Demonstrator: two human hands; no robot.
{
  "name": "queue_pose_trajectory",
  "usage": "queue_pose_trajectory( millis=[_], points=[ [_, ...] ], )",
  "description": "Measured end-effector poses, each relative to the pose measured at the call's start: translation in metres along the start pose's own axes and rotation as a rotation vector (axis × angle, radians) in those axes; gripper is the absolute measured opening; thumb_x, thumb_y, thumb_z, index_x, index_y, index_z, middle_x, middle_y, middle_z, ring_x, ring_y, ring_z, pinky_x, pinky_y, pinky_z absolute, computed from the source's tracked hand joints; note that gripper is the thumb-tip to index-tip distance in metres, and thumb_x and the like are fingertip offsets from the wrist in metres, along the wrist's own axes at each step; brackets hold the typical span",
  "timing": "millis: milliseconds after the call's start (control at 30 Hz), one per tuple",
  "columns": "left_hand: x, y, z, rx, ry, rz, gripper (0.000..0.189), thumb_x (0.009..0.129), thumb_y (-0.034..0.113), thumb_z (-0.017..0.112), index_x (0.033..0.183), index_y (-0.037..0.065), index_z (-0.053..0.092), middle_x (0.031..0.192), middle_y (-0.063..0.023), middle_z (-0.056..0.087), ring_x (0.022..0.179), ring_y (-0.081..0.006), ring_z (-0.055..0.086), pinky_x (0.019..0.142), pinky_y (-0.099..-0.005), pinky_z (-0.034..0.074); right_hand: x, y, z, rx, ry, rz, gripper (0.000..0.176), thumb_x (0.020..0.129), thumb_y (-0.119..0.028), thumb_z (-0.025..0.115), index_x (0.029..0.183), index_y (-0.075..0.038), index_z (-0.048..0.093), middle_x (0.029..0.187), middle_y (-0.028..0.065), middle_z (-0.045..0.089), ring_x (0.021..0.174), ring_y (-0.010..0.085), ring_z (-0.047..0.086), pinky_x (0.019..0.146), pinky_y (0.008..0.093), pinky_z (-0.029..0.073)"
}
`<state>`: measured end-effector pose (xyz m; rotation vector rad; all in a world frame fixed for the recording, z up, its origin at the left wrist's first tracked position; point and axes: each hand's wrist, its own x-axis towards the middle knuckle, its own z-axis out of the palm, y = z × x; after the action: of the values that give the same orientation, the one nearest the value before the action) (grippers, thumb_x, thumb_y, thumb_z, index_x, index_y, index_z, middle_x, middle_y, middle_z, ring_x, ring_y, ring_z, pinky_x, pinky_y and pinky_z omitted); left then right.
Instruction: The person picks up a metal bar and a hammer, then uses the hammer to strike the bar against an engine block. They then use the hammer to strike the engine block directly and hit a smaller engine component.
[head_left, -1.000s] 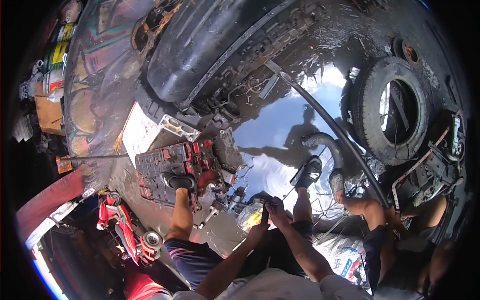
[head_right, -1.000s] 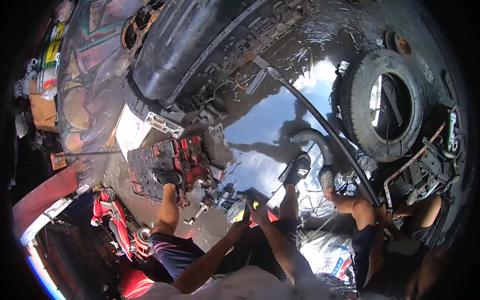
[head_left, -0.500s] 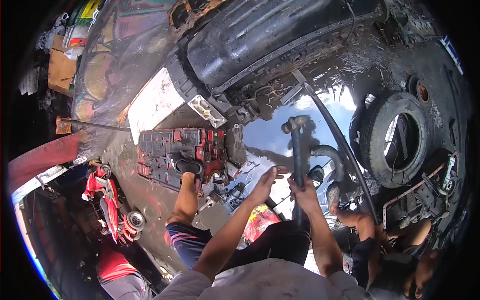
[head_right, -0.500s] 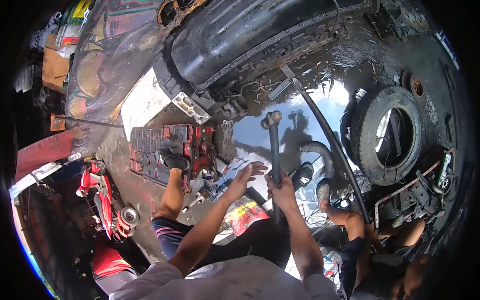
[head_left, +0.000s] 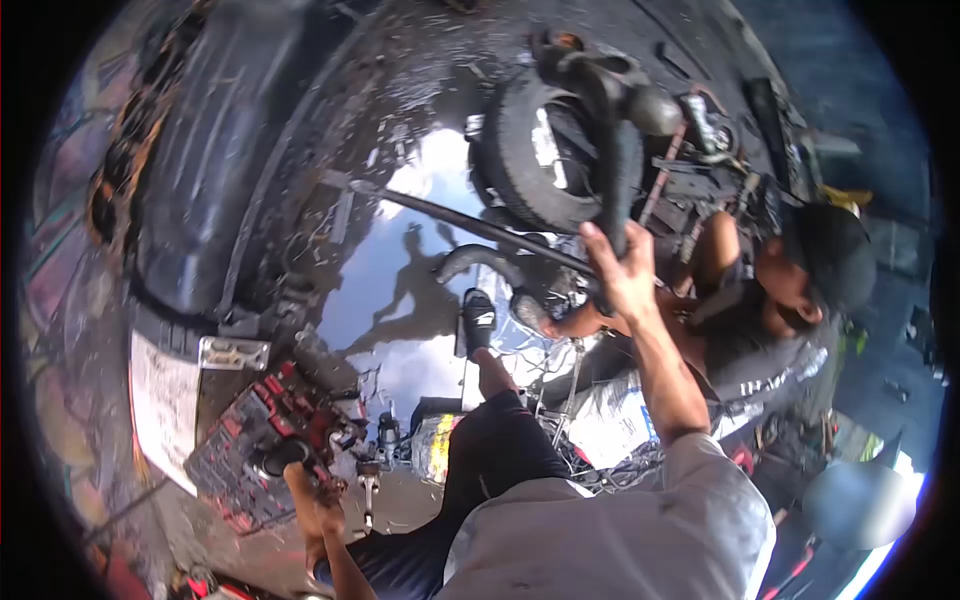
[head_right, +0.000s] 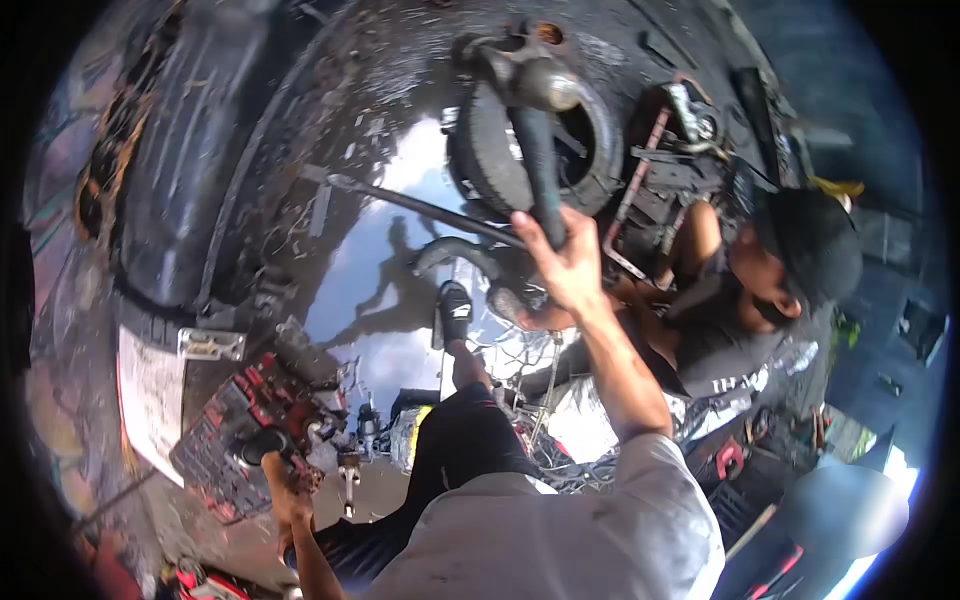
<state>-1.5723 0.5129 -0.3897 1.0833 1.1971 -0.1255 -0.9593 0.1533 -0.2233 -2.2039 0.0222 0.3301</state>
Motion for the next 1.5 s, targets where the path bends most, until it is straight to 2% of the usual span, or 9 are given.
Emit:
queue_pose_trajectory(
  millis=[233,333,467,700,867,1033,1133,1400,1500],
  points=[
    [-0.020,0.045,0.058,0.703,-0.003,0.038,0.029,0.097,0.023,0.062,0.121,0.006,0.062,0.103,-0.0099,0.069,0.092,-0.0198,0.066,0.081,-0.0347,0.052,-0.032,-0.011,-0.012,0.454,0.195,-0.001,0.026,0.091,-0.023,0.072,0.078,-0.006,0.058,0.065,-0.0035,0.053,0.055,0.0066,0.047,0.048,0.0235,0.034],
    [-0.052,0.065,0.053,0.832,0.036,0.095,0.031,0.097,0.027,0.061,0.123,0.010,0.061,0.101,-0.0143,0.071,0.095,-0.0276,0.070,0.083,-0.0384,0.054,-0.025,-0.044,-0.049,0.535,0.133,-0.472,0.019,0.095,-0.020,0.061,0.095,-0.002,0.055,0.069,0.0030,0.049,0.054,0.0083,0.043,0.044,0.0234,0.032],
    [-0.101,0.088,0.016,1.213,0.149,-0.054,0.034,0.092,0.035,0.062,0.122,0.018,0.063,0.102,-0.0199,0.071,0.099,-0.0441,0.066,0.086,-0.0520,0.053,-0.001,-0.079,-0.133,0.568,0.234,-0.538,0.020,0.096,-0.020,0.059,0.092,-0.002,0.054,0.068,0.0026,0.047,0.053,0.0102,0.039,0.048,0.0245,0.033],
    [-0.198,0.087,-0.031,1.313,0.124,0.246,0.037,0.084,0.041,0.065,0.105,0.011,0.071,0.107,-0.0153,0.067,0.111,-0.0349,0.057,0.115,-0.0508,0.027,0.074,-0.154,-0.133,0.747,0.514,-0.822,0.019,0.096,-0.018,0.060,0.088,-0.003,0.052,0.065,0.0013,0.045,0.051,0.0106,0.039,0.046,0.0261,0.033],
    [-0.209,0.042,-0.040,1.329,0.408,0.323,0.032,0.076,0.035,0.068,0.096,0.011,0.073,0.092,-0.0137,0.068,0.098,-0.0353,0.061,0.106,-0.0511,0.038,0.124,-0.135,0.058,1.052,0.455,-0.687,0.019,0.096,-0.017,0.061,0.086,-0.004,0.051,0.063,0.0003,0.045,0.050,0.0109,0.039,0.046,0.0272,0.034],
    [-0.203,0.024,-0.028,1.062,0.539,0.263,0.027,0.069,0.026,0.071,0.090,0.009,0.073,0.094,-0.0129,0.071,0.104,-0.0329,0.065,0.108,-0.0492,0.037,-0.002,-0.048,0.457,1.072,-0.157,0.278,0.020,0.095,-0.015,0.062,0.083,-0.005,0.051,0.061,-0.0007,0.044,0.048,0.0112,0.038,0.045,0.0284,0.034],
    [-0.208,0.031,-0.016,0.919,0.570,0.212,0.031,0.064,0.024,0.071,0.092,0.011,0.075,0.094,-0.0169,0.070,0.114,-0.0406,0.058,0.109,-0.0479,0.036,-0.071,-0.001,0.559,0.750,-0.633,0.792,0.021,0.095,-0.014,0.062,0.081,-0.005,0.050,0.060,-0.0013,0.043,0.047,0.0113,0.038,0.044,0.0291,0.034],
    [-0.200,0.027,-0.034,1.106,0.540,0.246,0.024,0.067,0.024,0.070,0.086,0.011,0.072,0.090,-0.0126,0.071,0.096,-0.0346,0.066,0.106,-0.0461,0.039,-0.018,0.062,0.275,0.416,-0.475,0.334,0.024,0.097,-0.022,0.065,0.081,-0.010,0.050,0.057,-0.0054,0.043,0.043,0.0054,0.039,0.039,0.0243,0.030],
    [-0.192,0.053,-0.043,1.165,0.490,0.278,0.024,0.068,0.026,0.069,0.086,0.011,0.071,0.085,-0.0129,0.068,0.093,-0.0360,0.063,0.107,-0.0479,0.037,0.003,0.055,0.119,0.140,0.023,0.052,0.024,0.098,-0.032,0.063,0.091,-0.009,0.057,0.060,-0.0062,0.045,0.049,0.0037,0.039,0.044,0.0222,0.030]
  ],
)
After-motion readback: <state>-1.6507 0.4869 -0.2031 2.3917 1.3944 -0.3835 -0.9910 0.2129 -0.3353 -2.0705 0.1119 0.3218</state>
